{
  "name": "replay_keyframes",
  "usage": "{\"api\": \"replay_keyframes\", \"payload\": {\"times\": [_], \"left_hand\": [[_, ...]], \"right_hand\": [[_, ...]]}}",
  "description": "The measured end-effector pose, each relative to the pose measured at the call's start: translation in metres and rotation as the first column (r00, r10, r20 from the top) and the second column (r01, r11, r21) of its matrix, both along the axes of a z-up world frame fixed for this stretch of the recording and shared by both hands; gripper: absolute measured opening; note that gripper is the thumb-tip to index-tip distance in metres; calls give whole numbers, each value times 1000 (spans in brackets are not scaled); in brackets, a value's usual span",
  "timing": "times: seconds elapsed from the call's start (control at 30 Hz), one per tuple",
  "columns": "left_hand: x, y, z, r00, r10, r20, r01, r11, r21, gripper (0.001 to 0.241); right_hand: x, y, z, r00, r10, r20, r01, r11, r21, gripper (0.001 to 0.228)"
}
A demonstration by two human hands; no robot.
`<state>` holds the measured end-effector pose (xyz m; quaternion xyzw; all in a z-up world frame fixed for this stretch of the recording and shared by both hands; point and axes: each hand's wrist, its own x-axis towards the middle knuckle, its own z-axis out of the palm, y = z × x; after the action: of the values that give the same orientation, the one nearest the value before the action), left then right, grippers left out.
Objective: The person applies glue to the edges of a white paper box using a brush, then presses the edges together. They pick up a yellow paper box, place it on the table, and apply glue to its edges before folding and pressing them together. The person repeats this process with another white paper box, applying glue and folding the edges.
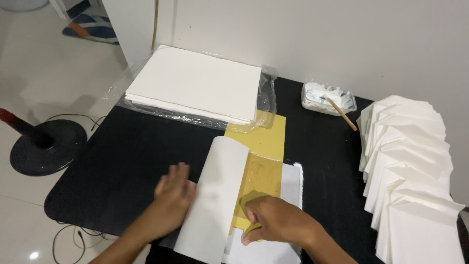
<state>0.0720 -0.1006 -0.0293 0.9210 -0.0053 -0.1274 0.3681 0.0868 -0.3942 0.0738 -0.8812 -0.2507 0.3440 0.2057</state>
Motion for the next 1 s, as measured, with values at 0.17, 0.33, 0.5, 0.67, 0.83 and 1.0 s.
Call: {"api": "replay_keyframes", "payload": {"times": [0.17,0.33,0.5,0.67,0.83,1.0], "left_hand": [[1,-53,55,960,-265,-91,254,960,-117,85],[9,-76,68,916,-320,-242,341,939,50,84],[5,-77,38,909,-409,-77,413,866,283,85],[1,-82,3,906,-400,139,320,861,396,86],[8,-83,-20,807,-398,436,135,844,520,89],[23,-84,-11,729,-440,524,140,846,515,94]], "right_hand": [[6,-6,1,997,-32,-73,36,998,50,49],[15,-24,22,970,-59,-235,65,998,17,42],[19,-40,35,995,-83,-48,70,970,-231,40],[22,-28,42,916,-371,152,391,911,-130,39],[30,-25,34,855,-500,134,517,843,-152,32],[33,-28,29,909,-410,68,402,824,-400,36]]}}
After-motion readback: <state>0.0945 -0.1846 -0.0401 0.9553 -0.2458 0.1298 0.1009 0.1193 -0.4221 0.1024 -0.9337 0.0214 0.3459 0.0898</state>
